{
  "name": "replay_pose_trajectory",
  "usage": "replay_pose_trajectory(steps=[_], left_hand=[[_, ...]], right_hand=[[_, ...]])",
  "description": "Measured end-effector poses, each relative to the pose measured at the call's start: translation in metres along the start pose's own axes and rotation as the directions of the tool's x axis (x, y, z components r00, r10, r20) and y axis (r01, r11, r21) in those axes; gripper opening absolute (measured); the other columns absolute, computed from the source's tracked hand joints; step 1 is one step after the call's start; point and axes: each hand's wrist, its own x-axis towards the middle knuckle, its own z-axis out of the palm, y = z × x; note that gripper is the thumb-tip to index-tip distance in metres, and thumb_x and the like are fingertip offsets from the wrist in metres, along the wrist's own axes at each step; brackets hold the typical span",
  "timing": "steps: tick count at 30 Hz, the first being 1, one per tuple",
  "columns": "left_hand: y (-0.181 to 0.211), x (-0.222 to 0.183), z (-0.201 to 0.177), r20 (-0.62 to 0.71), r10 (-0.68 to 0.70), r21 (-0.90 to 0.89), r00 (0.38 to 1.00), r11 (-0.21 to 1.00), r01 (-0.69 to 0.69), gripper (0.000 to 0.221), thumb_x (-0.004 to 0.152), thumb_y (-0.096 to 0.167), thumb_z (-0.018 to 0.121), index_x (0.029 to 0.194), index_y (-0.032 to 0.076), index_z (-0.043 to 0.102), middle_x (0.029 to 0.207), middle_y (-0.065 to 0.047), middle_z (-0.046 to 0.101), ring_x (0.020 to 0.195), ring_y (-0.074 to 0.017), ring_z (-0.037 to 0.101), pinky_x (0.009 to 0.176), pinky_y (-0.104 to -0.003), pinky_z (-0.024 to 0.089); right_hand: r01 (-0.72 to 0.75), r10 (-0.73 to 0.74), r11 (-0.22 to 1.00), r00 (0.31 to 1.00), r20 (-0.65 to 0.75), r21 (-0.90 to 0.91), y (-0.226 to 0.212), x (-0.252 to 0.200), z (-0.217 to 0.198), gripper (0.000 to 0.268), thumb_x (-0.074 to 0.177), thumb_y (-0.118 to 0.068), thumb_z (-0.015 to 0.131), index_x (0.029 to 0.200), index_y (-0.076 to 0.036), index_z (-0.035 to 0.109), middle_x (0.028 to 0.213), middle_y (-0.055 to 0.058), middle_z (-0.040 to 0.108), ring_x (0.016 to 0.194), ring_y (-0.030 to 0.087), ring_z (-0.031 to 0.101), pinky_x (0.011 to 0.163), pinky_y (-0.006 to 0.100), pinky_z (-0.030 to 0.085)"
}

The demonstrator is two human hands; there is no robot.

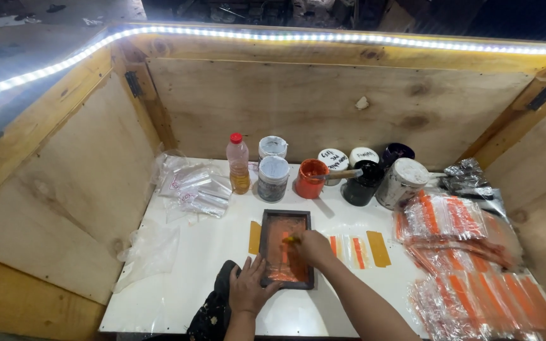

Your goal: Manual stenciling of paper bags using a squeegee and orange ink on a production table.

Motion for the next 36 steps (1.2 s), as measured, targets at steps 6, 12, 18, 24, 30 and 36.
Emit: replay_pose_trajectory(steps=[6,12,18,24,30,36], left_hand=[[0.005,0.000,-0.012,0.035,-0.015,-0.021,0.999,1.000,0.016,0.086,0.083,0.083,0.060,0.148,0.026,0.052,0.163,0.012,0.037,0.153,-0.0181,0.028,0.120,-0.054,0.019],[0.001,0.002,-0.004,0.019,-0.013,-0.046,1.000,0.999,0.014,0.086,0.084,0.082,0.060,0.149,0.026,0.051,0.162,0.012,0.039,0.153,-0.0190,0.029,0.122,-0.055,0.017],[-0.012,0.006,0.025,-0.223,0.098,-0.020,0.970,0.994,-0.105,0.086,0.078,0.082,0.071,0.138,0.021,0.063,0.154,0.007,0.051,0.146,-0.0232,0.040,0.113,-0.058,0.028],[-0.009,0.005,0.016,-0.096,0.057,-0.001,0.994,0.998,-0.057,0.085,0.082,0.080,0.068,0.144,0.023,0.058,0.158,0.007,0.045,0.149,-0.0213,0.035,0.116,-0.056,0.024],[-0.007,0.005,0.005,-0.076,0.050,-0.013,0.996,0.999,-0.051,0.085,0.082,0.081,0.069,0.143,0.022,0.059,0.159,0.009,0.044,0.149,-0.0219,0.035,0.116,-0.055,0.024],[-0.011,0.007,0.021,-0.169,0.087,-0.004,0.982,0.996,-0.089,0.086,0.079,0.082,0.069,0.141,0.022,0.061,0.157,0.009,0.047,0.148,-0.0211,0.037,0.114,-0.056,0.025]], right_hand=[[-0.099,0.085,0.984,0.991,-0.100,-0.145,0.015,0.038,0.008,0.031,0.098,-0.026,0.050,0.122,-0.024,0.071,0.119,0.005,0.074,0.108,0.028,0.069,0.081,0.038,0.055],[0.048,-0.051,0.913,0.999,0.003,-0.405,0.003,-0.004,0.044,0.031,0.086,-0.021,0.077,0.114,-0.015,0.063,0.105,0.005,0.071,0.090,0.025,0.071,0.071,0.036,0.057],[0.218,-0.203,0.889,0.976,0.080,-0.403,0.002,-0.029,0.039,0.015,0.094,-0.026,0.068,0.106,-0.017,0.072,0.090,0.002,0.070,0.075,0.026,0.069,0.060,0.038,0.054],[-0.025,0.025,1.000,0.995,-0.093,0.001,-0.003,0.036,-0.004,0.036,0.099,-0.024,0.050,0.128,-0.027,0.072,0.116,0.002,0.076,0.099,0.024,0.071,0.076,0.037,0.055],[0.030,-0.046,0.990,0.993,-0.112,-0.140,-0.007,0.052,0.024,0.032,0.090,-0.029,0.054,0.116,-0.027,0.073,0.119,0.002,0.073,0.106,0.028,0.069,0.084,0.036,0.053],[0.110,-0.081,0.922,0.992,0.092,-0.370,-0.027,0.002,0.025,0.030,0.084,-0.025,0.080,0.111,-0.016,0.071,0.104,0.004,0.069,0.087,0.023,0.070,0.071,0.031,0.057]])
